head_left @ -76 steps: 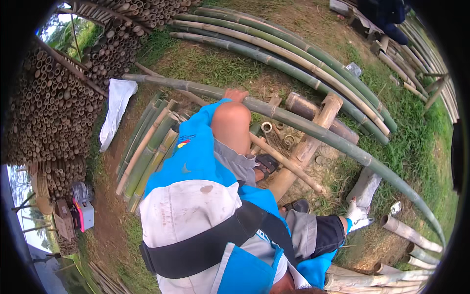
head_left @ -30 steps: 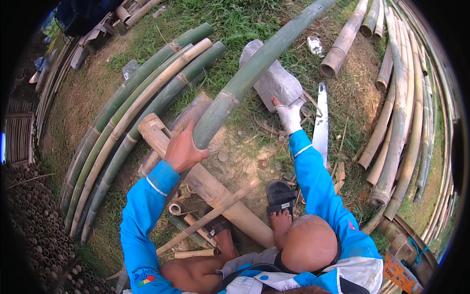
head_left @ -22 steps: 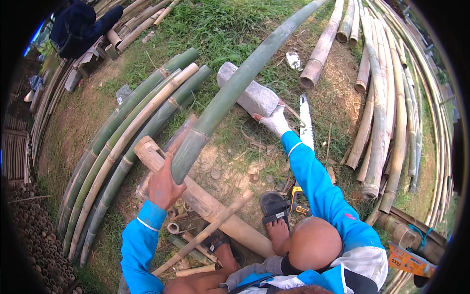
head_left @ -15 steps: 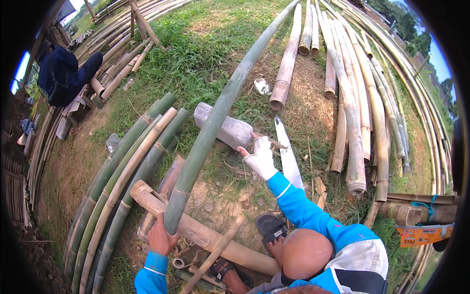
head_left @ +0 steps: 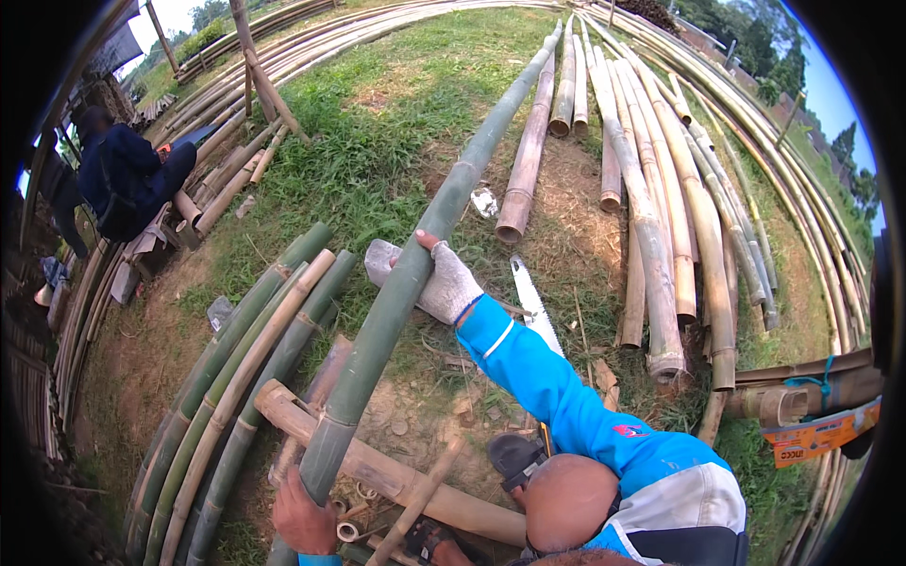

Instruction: The person selects long bamboo poles from a pile, positions them on a wooden support, and uses a hand saw to cut them into shorter sections. The cut pieces are placed on the ground nearby.

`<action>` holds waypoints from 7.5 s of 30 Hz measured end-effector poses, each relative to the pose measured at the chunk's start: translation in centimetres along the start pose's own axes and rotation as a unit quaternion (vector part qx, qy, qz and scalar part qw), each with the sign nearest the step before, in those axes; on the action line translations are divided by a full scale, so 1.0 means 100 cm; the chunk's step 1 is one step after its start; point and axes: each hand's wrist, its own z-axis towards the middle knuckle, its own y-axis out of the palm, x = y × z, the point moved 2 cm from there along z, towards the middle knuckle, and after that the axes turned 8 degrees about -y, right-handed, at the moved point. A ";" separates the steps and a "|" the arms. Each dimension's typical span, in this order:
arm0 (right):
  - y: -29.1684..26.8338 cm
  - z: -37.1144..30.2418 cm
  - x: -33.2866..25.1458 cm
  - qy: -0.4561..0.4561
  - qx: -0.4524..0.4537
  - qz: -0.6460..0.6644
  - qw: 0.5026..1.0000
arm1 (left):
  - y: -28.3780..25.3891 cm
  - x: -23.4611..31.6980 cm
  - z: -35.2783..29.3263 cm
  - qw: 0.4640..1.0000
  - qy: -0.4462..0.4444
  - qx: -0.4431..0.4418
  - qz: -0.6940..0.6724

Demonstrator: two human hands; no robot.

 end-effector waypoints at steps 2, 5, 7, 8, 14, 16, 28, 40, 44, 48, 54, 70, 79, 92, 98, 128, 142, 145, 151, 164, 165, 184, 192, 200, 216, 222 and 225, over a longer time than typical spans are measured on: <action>-0.006 -0.011 0.003 0.013 0.012 0.004 1.000 | -0.001 -0.008 -0.020 0.997 -0.004 0.055 0.058; -0.010 -0.044 0.024 0.010 0.014 -0.012 1.000 | 0.019 -0.037 -0.047 0.985 0.019 0.138 0.097; -0.013 -0.045 0.038 0.034 0.010 -0.021 0.999 | 0.036 -0.065 -0.058 0.983 0.027 0.149 0.106; -0.018 -0.047 0.054 0.054 0.012 -0.028 0.998 | 0.045 -0.079 -0.062 0.985 0.022 0.137 0.099; -0.044 -0.039 0.064 0.178 -0.007 -0.117 0.977 | 0.076 -0.119 -0.058 0.992 0.016 0.114 0.047; -0.067 -0.047 0.027 0.153 -0.054 -0.199 0.967 | 0.081 -0.120 -0.039 0.996 0.012 0.062 0.057; -0.103 -0.067 0.095 0.262 -0.060 -0.206 0.941 | 0.086 -0.095 -0.068 0.994 -0.079 0.067 -0.024; -0.091 -0.008 0.038 0.126 -0.090 -0.257 0.954 | 0.083 -0.021 -0.025 0.994 -0.059 0.057 -0.073; -0.065 -0.018 0.033 0.122 -0.004 -0.211 0.970 | 0.107 0.008 0.011 0.994 -0.023 0.098 -0.042; -0.083 -0.046 0.028 0.212 -0.038 -0.270 0.938 | 0.108 0.014 0.011 0.988 -0.063 0.137 -0.023; -0.133 -0.050 0.049 0.212 -0.078 -0.288 0.931 | 0.118 -0.006 0.004 0.994 -0.071 -0.034 -0.069; -0.165 -0.308 0.165 -0.044 -0.678 -0.713 0.176 | 0.091 -0.066 -0.097 0.937 -0.191 0.148 -0.251; -0.168 -0.298 0.153 -0.025 -0.667 -0.720 0.193 | 0.083 -0.116 -0.214 0.838 -0.435 0.304 -0.124; -0.165 -0.275 0.122 -0.042 -0.657 -0.716 0.234 | 0.137 -0.161 -0.327 0.607 -0.751 0.248 -0.082; -0.172 -0.269 0.120 -0.050 -0.649 -0.730 0.209 | 0.147 -0.158 -0.327 0.548 -0.789 0.238 -0.144; -0.043 -0.244 0.091 0.008 -0.692 -0.693 0.200 | 0.083 -0.189 -0.291 0.275 -0.629 0.537 -0.491; 0.045 -0.162 0.092 0.397 -0.515 -0.679 0.340 | 0.075 -0.205 -0.273 0.435 -0.626 0.505 -0.405; 0.052 -0.143 0.087 0.390 -0.499 -0.682 0.366 | 0.051 -0.194 -0.224 0.459 -0.604 0.472 -0.450; 0.053 -0.135 0.116 -0.065 -0.724 -0.652 0.216 | 0.059 -0.209 -0.259 0.502 -0.612 0.410 -0.453; -0.025 -0.079 0.122 -0.321 -0.583 -0.737 0.117 | 0.089 -0.260 -0.215 0.692 -0.651 0.196 -0.244; -0.025 -0.074 0.126 -0.314 -0.592 -0.728 0.143 | 0.084 -0.263 -0.217 0.758 -0.614 0.181 -0.125; -0.133 -0.145 -0.036 -0.321 -0.129 -0.900 0.263 | 0.124 0.057 0.058 0.987 0.123 -0.004 -0.106; -0.418 -0.389 -0.046 -0.065 -0.031 -0.971 0.228 | 0.115 0.073 0.087 0.961 0.109 -0.176 -0.184; -0.465 -0.369 0.077 -0.094 -0.010 -0.971 0.218 | 0.109 0.120 0.122 0.959 0.123 -0.234 -0.098; -0.263 -0.382 -0.123 -0.218 -0.066 -0.878 0.421 | 0.138 0.174 0.158 0.983 0.047 -0.153 -0.090; -0.190 -0.392 -0.166 -0.350 -0.063 -0.767 0.533 | 0.145 0.172 0.157 0.983 0.042 -0.156 -0.092; -0.160 -0.392 -0.166 -0.382 -0.086 -0.728 0.562 | 0.138 0.174 0.159 0.983 0.043 -0.161 -0.078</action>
